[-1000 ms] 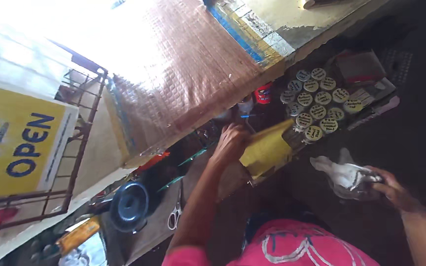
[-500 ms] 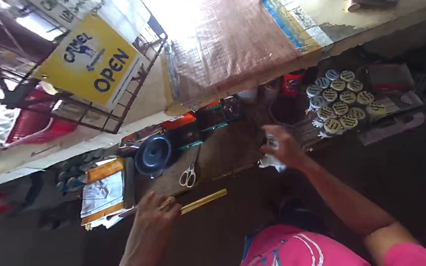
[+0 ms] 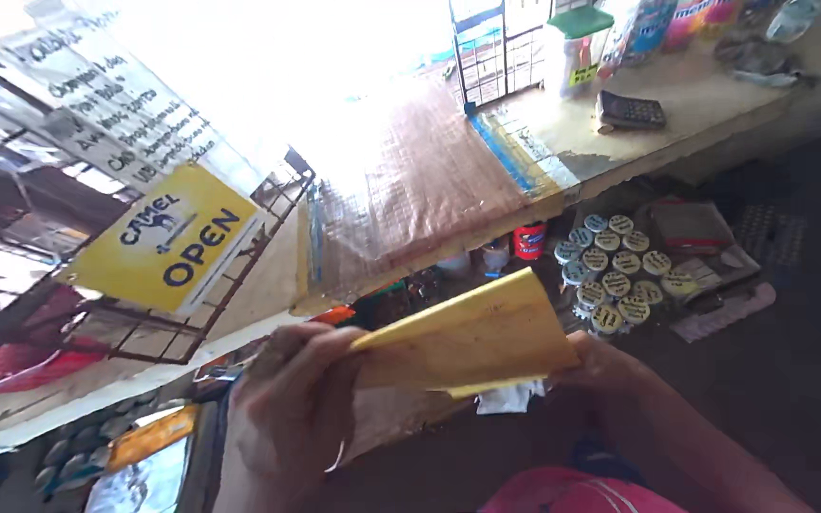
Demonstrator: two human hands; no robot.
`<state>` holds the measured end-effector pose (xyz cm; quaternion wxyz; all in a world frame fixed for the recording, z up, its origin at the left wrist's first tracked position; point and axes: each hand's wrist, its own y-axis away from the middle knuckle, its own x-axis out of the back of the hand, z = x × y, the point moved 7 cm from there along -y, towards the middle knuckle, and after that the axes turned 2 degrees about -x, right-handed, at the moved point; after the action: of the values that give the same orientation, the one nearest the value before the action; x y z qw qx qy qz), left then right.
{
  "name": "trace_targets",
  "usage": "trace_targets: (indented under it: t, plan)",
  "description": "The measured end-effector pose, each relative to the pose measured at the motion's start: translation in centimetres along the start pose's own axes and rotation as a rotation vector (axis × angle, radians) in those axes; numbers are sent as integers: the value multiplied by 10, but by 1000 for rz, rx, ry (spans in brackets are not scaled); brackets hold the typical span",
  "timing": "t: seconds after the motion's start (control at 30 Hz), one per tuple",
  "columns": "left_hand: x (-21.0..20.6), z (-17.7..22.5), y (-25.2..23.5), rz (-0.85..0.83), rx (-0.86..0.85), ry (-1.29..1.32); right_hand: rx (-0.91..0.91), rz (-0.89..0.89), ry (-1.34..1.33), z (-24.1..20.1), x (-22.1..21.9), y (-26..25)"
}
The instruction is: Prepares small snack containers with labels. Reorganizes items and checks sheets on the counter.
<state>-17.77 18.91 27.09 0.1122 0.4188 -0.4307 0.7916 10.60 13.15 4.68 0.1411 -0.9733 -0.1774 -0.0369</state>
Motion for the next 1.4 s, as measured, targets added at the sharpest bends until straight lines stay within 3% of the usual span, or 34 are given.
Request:
trace_targets:
  t: [0.07,0.17,0.27,0.33,0.43,0.57,0.67,0.77,0.87,0.97,1.1,1.2,1.3,1.4]
  plan:
    - [-29,-3,-58,-17,7,-60,-69,195,5,13,48,8]
    - [-91,-12,-162,-187,131,-69,-211,454,-68,12,133,8]
    - [-178,-45,-261,-460,346,-25,-266,622,-130,8,215,-7]
    - [-245,-80,-315,-569,360,-19,-253,660,-141,8,259,-27]
    - [-342,-132,-376,-556,352,-62,-263,735,-168,18,308,-61]
    - [-416,-145,-418,-455,421,-255,-302,778,-81,47,358,-95]
    - [-448,-141,-427,-371,474,-296,-361,774,-37,61,374,-103]
    - [-455,-128,-411,-371,472,-178,-444,686,34,62,377,-85]
    - [-426,-109,-357,-353,499,-93,-366,648,416,40,405,-52]
    - [-407,-101,-284,-444,635,-96,-193,631,801,28,467,-52]
    - [-416,-89,-245,-409,659,-6,-397,300,940,73,538,-108]
    - [-424,-89,-237,-316,614,-46,-452,148,946,97,547,-131]
    - [-423,-87,-236,-288,613,-65,-518,250,955,92,543,-123]
    - [-424,-87,-237,-305,639,-62,-530,538,894,81,558,-97]
